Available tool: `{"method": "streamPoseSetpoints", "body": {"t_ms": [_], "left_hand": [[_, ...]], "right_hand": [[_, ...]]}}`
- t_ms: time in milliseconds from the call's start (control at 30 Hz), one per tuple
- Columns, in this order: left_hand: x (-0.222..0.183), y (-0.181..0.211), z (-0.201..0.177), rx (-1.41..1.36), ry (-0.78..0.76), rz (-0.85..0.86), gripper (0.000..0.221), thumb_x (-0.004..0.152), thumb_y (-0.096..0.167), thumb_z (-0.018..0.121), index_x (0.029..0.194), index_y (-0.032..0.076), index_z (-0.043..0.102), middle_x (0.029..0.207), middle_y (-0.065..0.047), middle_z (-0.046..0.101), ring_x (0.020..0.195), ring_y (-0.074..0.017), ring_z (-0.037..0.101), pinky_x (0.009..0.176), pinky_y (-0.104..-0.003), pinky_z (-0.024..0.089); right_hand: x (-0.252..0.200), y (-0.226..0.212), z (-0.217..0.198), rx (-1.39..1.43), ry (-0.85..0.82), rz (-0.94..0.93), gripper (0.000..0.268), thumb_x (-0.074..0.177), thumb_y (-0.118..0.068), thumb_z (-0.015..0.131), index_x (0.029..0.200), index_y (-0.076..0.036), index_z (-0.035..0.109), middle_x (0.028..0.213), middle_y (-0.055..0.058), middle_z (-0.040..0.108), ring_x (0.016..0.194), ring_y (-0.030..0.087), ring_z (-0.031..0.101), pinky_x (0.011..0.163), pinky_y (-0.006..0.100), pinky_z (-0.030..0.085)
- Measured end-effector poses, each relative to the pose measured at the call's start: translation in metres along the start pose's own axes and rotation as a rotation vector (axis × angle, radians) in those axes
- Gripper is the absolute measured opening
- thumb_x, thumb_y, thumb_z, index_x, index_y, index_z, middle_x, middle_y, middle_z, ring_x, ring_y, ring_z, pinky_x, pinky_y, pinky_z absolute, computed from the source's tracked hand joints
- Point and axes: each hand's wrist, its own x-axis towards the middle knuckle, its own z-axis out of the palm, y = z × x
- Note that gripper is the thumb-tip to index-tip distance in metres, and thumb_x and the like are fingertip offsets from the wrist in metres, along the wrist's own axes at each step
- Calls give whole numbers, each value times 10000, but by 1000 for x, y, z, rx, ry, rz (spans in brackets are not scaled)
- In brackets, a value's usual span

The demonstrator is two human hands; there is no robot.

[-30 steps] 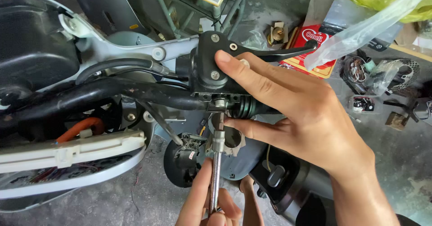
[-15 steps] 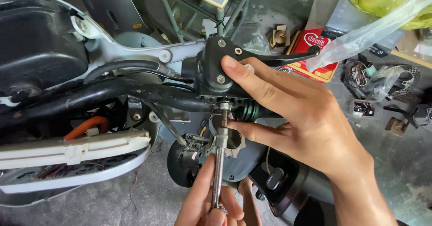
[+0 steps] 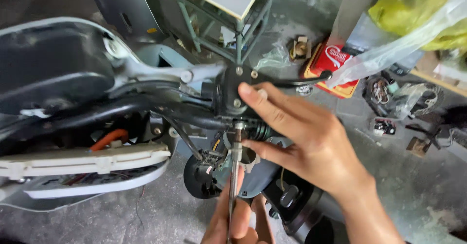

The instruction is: Tightening or loosening bolts on a motorcycle handlebar brake master cylinder assembly using a T-handle wrench.

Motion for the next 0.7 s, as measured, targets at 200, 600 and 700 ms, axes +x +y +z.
{"method": "streamPoseSetpoints", "body": {"t_ms": [200, 600, 700], "left_hand": [[21, 18, 3, 201, -233, 401, 544, 1152, 166, 281, 1686, 126, 190, 980, 80, 522, 734, 42, 492, 691, -151, 436], [33, 152, -1, 454, 109, -74, 605, 1027, 231, 587, 1571, 54, 388, 856, -66, 703, 600, -216, 616, 579, -340, 510], [35, 173, -24, 772, -57, -13, 1032, 789, 339, 768, 1576, 9, 187, 1056, -127, 734, 778, -302, 657, 705, -394, 514]], "right_hand": [[2, 4, 0, -1, -17, 0, 775, 795, -233, 890, 1481, -143, 541, 1369, 133, 660, 929, 294, 675, 846, 382, 574], [5, -2, -8, -72, 16, -66, 750, 800, -256, 867, 1478, -158, 560, 1343, 130, 642, 953, 294, 679, 869, 390, 566], [7, -6, -10, -54, 6, -44, 742, 789, -223, 880, 1462, -156, 575, 1347, 114, 656, 920, 293, 672, 845, 394, 561]]}}
